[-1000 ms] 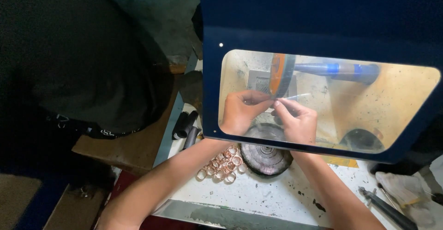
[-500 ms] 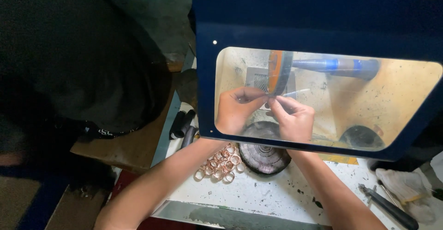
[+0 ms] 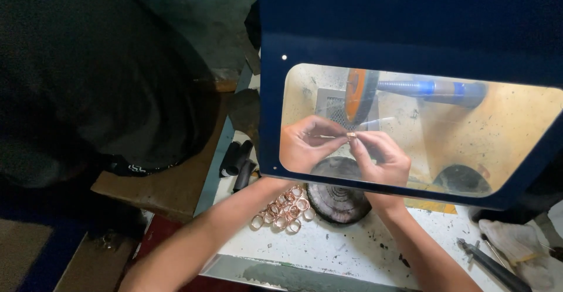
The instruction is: Polishing a collection of copper rings using a bench-mounted polishing machine with a protective dust enclosure.
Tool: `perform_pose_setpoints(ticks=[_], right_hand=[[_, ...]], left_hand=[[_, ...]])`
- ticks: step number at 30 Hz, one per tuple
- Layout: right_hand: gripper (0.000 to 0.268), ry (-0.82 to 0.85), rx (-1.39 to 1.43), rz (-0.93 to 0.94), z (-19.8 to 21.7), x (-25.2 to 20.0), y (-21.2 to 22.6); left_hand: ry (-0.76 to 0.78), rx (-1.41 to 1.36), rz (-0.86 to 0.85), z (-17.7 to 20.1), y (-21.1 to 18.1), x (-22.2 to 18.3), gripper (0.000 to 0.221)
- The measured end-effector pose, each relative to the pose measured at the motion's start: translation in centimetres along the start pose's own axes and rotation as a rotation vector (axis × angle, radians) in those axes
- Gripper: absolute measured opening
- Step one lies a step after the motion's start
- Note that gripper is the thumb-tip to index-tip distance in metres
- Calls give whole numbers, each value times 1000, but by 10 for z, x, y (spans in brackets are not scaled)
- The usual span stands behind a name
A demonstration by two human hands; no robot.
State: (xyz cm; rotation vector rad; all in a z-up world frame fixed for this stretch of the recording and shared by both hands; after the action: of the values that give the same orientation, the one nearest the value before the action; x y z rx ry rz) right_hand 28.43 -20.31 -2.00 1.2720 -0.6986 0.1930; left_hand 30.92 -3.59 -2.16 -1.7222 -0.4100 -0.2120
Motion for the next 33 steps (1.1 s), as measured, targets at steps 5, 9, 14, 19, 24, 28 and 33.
perform_pose_setpoints(ticks=[5,9,14,19,24,28,33], right_hand=[[20,-35,57,-393,-8,-5,-33],[29,-86,84,-636,-8,-9,-55],[30,-39,113,-680,-12,-8,-81],[35,12,151,-696,-17,-8,-81],[32,146,129,-663,-23,-2,-50],[28,171,120,-617,-22,-5,-48],[29,98,164,-632,-16,-8,-53]], left_hand=[[-19,-45,327,0,46,11,37],[11,-154,551,-12,81,9,48],[50,-219,612,-15,94,8,53],[45,-249,620,-16,94,6,53],[5,-291,559,-13,87,6,52],[-32,-304,598,-10,58,-9,44],[-22,-277,601,-10,62,-4,39]])
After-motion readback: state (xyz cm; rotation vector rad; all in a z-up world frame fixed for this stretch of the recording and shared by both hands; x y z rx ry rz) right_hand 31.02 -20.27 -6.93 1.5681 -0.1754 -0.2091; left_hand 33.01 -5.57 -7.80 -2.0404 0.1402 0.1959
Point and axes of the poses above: each hand's wrist, its own x-axis towards the middle knuckle, its own z-axis out of the back of the hand, y = z × x, the point moved 10 cm from there along x, towards the middle knuckle, and after that the axes turned 8 degrees about -y, right-handed, at the moved point
